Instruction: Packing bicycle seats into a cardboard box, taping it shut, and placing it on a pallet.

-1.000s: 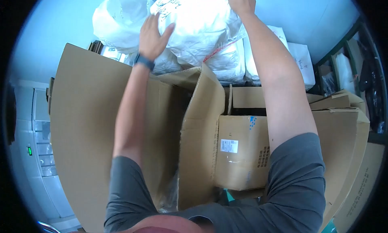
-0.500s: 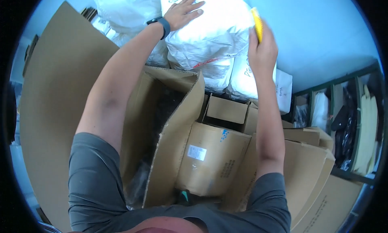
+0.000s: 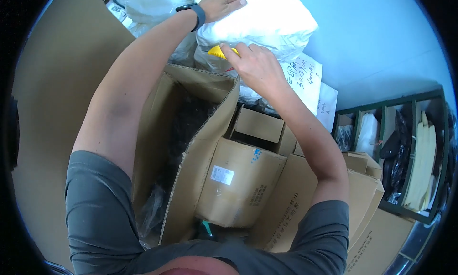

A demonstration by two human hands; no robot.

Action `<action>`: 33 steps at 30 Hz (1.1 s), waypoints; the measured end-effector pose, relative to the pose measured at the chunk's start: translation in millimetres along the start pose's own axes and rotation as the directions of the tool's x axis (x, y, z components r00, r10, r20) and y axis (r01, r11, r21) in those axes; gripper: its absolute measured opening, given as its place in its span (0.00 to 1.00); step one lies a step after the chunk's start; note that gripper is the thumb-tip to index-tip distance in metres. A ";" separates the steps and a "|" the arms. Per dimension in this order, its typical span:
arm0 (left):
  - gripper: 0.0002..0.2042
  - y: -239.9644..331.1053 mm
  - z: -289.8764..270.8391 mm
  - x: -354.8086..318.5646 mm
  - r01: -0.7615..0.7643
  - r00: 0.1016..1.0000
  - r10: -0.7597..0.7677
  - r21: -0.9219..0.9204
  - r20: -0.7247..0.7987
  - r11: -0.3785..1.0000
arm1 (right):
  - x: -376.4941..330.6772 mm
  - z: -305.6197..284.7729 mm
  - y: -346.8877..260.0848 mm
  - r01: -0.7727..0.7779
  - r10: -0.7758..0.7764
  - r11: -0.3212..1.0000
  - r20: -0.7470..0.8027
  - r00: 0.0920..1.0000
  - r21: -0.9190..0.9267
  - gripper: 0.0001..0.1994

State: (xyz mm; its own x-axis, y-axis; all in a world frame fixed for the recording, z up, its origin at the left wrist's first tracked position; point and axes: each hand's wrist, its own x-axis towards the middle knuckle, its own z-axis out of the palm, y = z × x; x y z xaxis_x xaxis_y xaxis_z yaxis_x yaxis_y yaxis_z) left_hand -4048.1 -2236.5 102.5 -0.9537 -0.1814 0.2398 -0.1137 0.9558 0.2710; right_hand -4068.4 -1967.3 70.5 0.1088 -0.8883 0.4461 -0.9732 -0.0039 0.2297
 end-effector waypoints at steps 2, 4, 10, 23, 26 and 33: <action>0.33 -1.5 -1.8 -3.2 0.020 1.000 -0.020 -0.016 -0.008 1.000 | -11.0 -2.3 17.5 0.034 -0.035 0.999 -0.028 0.999 -0.017 0.30; 0.33 -2.6 -3.8 -2.0 0.013 1.000 -0.013 -0.023 -0.009 1.000 | -30.9 -7.9 46.1 0.062 -0.064 0.997 -0.055 0.996 -0.038 0.28; 0.29 -20.1 10.1 -14.7 -0.397 0.871 0.324 -0.139 -0.370 0.907 | -108.6 -48.3 164.6 -0.063 0.066 0.990 0.023 0.998 -0.127 0.29; 0.23 -28.7 11.3 0.3 -0.102 0.976 0.099 -0.004 -0.193 0.995 | -94.2 78.9 178.0 -0.547 0.982 0.188 -0.163 0.094 0.816 0.24; 0.24 5.8 4.4 9.8 -0.109 0.985 0.120 0.094 -0.125 0.990 | -28.4 115.3 153.5 -0.542 0.958 0.186 -0.274 -0.086 0.820 0.22; 0.41 40.2 13.9 -20.5 -0.202 0.952 0.276 0.410 -0.129 0.889 | -35.5 107.5 153.9 -0.625 0.921 0.329 -0.386 0.049 0.708 0.20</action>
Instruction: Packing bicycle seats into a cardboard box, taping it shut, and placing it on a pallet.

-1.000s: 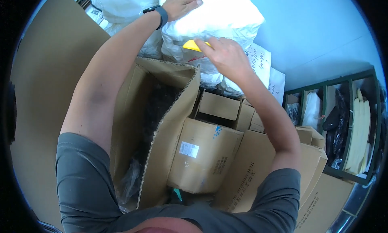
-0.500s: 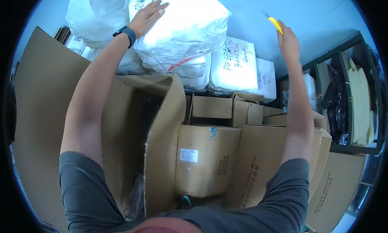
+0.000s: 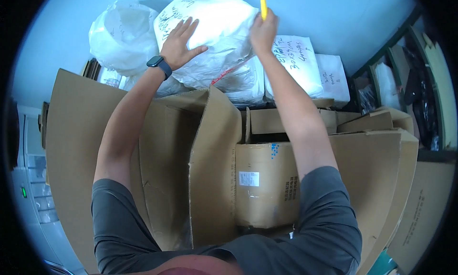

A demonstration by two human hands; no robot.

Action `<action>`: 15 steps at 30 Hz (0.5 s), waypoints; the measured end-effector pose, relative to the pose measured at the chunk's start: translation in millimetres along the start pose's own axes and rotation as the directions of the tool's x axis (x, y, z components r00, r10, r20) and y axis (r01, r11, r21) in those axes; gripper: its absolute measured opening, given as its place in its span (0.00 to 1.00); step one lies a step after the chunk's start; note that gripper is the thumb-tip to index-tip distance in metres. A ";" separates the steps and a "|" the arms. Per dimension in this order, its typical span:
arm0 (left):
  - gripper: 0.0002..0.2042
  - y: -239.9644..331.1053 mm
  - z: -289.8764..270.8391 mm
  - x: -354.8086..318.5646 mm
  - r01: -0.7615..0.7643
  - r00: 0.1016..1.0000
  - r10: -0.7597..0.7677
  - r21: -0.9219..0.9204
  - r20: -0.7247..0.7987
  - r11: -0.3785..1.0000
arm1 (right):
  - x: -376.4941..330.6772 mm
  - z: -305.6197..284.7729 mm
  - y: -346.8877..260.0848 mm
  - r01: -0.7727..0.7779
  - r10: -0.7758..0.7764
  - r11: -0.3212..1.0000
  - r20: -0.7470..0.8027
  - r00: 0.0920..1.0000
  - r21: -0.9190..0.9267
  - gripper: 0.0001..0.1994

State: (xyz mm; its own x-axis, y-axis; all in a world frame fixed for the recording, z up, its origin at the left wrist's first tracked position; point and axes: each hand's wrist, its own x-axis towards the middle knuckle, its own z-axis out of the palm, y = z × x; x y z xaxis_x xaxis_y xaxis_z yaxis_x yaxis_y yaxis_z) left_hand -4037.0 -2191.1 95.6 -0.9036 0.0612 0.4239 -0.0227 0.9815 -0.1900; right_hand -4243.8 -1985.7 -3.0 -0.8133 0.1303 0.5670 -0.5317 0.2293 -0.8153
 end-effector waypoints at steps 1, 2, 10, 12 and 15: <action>0.41 -5.6 -5.7 -7.0 0.032 0.999 -0.032 0.016 0.001 0.999 | -2.4 -19.5 -9.4 0.160 -0.161 0.986 0.030 0.986 0.037 0.21; 0.41 -6.9 -9.5 -12.2 0.025 1.000 -0.026 0.016 0.016 1.000 | -8.0 -41.1 -22.2 0.313 -0.317 0.947 0.049 0.947 0.079 0.21; 0.35 -20.1 -7.2 -22.2 -0.066 0.997 0.068 0.056 -0.037 0.996 | -86.7 -103.3 -120.9 0.776 -0.751 0.511 0.631 0.195 0.369 0.29; 0.34 -24.6 -3.4 -20.9 -0.086 0.994 0.091 0.092 -0.053 0.992 | -89.9 -71.0 -135.1 0.816 -0.752 0.438 0.651 0.102 0.378 0.28; 0.36 -20.7 9.7 -2.1 -0.096 0.994 0.101 0.088 -0.044 0.991 | -76.9 -52.5 -132.6 0.901 -0.743 0.335 0.666 0.074 0.274 0.25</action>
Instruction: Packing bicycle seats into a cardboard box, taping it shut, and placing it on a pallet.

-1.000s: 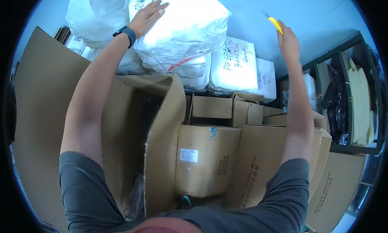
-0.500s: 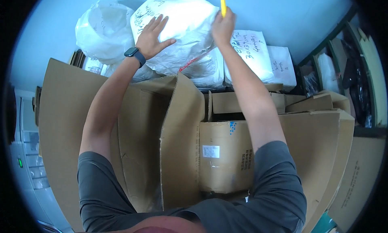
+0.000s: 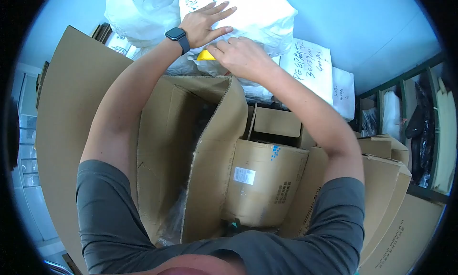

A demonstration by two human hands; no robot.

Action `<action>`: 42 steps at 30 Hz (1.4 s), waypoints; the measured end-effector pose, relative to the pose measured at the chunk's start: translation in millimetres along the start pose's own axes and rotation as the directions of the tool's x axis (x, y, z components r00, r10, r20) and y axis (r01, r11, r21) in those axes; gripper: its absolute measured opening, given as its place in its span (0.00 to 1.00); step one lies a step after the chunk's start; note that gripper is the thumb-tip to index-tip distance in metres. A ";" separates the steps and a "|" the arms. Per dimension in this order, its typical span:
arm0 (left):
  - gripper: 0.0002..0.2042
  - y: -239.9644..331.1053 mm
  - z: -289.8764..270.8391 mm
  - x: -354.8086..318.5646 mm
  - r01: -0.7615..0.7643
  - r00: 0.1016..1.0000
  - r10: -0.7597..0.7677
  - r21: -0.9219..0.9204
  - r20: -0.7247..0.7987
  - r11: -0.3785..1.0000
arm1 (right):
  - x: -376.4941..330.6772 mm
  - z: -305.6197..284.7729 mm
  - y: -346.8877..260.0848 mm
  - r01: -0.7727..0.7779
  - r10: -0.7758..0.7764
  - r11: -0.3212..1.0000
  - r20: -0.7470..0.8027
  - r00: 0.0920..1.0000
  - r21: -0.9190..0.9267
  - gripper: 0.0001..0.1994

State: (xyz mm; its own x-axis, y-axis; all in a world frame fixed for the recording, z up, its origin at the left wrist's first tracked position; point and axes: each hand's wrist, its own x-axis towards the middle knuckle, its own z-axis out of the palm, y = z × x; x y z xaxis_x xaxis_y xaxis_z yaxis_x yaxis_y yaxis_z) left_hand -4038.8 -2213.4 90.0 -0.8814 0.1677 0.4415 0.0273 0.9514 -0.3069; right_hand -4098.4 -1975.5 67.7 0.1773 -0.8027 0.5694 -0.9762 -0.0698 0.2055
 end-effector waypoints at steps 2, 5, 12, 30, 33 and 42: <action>0.35 -5.3 -1.9 -6.0 0.010 1.000 -0.010 0.023 0.021 1.000 | -5.4 -12.2 17.6 0.059 -0.060 0.998 0.059 0.996 0.012 0.24; 0.33 -8.7 -5.4 -10.4 0.027 0.999 -0.030 0.066 0.035 0.997 | -50.4 -42.5 86.4 -0.051 0.059 0.998 0.158 0.986 -0.048 0.24; 0.30 -1.2 -7.4 -6.2 -0.003 1.000 0.002 0.086 0.020 0.996 | -148.5 -108.9 190.8 -0.162 0.224 0.945 0.201 0.954 -0.284 0.22; 0.22 -26.8 -8.3 2.1 0.211 0.976 -0.219 -0.271 0.003 0.939 | -169.0 -84.0 192.2 -0.184 0.227 0.945 0.139 0.964 -0.270 0.23; 0.22 -38.0 -11.4 6.1 0.410 0.911 -0.402 -0.307 0.091 0.859 | -182.5 -57.9 158.2 -0.743 0.813 0.574 -0.134 0.566 0.346 0.14; 0.23 -44.6 3.1 10.1 0.338 0.936 -0.353 -0.306 0.005 0.890 | 0.0 7.3 8.1 0.068 0.831 -0.527 0.497 0.249 0.847 0.14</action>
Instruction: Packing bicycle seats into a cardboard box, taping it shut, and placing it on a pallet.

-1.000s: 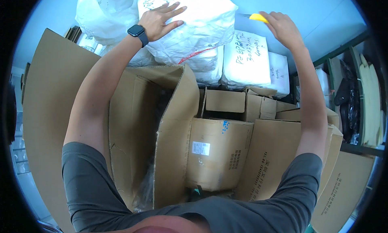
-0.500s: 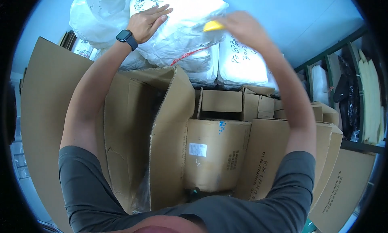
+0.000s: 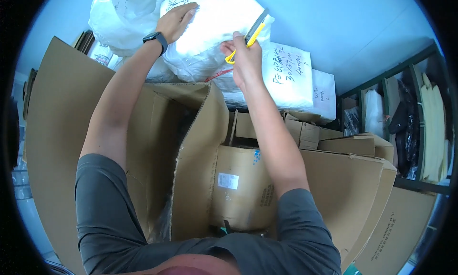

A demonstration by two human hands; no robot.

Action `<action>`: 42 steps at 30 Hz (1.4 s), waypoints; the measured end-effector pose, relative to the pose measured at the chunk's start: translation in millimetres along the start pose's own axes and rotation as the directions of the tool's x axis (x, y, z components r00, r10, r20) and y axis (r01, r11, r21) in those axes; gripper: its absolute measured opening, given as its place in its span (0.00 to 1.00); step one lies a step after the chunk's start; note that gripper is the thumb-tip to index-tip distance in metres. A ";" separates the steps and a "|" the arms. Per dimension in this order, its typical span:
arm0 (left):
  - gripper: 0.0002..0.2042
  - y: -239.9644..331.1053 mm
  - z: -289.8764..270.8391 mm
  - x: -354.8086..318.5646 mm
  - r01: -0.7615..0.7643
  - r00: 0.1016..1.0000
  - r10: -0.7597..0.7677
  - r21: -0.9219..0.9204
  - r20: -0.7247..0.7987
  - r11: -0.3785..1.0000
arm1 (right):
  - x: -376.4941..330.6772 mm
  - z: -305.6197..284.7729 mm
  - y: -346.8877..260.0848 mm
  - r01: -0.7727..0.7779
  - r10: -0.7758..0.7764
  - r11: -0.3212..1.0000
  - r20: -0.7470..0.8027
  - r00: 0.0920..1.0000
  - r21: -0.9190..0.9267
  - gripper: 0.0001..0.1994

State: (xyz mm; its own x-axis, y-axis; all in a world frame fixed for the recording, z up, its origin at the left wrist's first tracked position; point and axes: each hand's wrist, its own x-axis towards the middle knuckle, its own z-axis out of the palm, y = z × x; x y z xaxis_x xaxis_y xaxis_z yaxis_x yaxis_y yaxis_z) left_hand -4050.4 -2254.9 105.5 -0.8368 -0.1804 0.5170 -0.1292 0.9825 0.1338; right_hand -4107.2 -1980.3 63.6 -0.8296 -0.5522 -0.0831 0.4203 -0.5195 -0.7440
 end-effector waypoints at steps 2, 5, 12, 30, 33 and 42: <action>0.22 4.3 0.8 -0.8 0.036 0.999 -0.036 -0.016 -0.023 0.999 | 10.3 -3.2 0.6 0.020 -0.023 0.996 -0.036 0.999 -0.087 0.14; 0.22 -7.0 6.5 1.5 0.009 0.998 -0.009 -0.004 -0.070 1.000 | 20.6 1.7 6.2 0.060 -0.068 0.978 -0.032 0.997 -0.199 0.11; 0.21 7.2 11.6 -4.6 0.100 0.995 -0.100 -0.039 -0.010 0.994 | 43.4 70.5 -46.7 0.210 -0.208 0.961 0.032 0.978 -0.180 0.19; 0.23 57.4 -25.6 -67.8 -0.160 0.984 0.162 0.023 -0.071 0.987 | 16.1 23.6 -8.8 0.419 -0.330 0.755 0.259 0.908 -0.504 0.16; 0.21 52.9 -12.6 -70.6 -0.293 0.934 0.294 0.038 -0.204 0.955 | -40.7 0.1 49.4 0.633 -0.491 0.442 0.420 0.764 -0.636 0.14; 0.15 31.9 -14.2 -39.2 -0.052 0.991 0.024 -0.211 -0.132 0.976 | -26.4 23.1 80.6 0.675 -0.606 0.165 0.466 0.645 -0.719 0.17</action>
State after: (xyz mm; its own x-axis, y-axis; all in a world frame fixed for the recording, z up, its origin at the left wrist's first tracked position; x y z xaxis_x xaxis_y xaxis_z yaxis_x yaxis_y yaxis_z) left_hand -4014.2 -2217.2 101.5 -0.7623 -0.1610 0.6269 0.0294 0.9590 0.2820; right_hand -4042.9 -2022.7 21.1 -0.6181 -0.3450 0.7064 -0.7550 0.0100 -0.6557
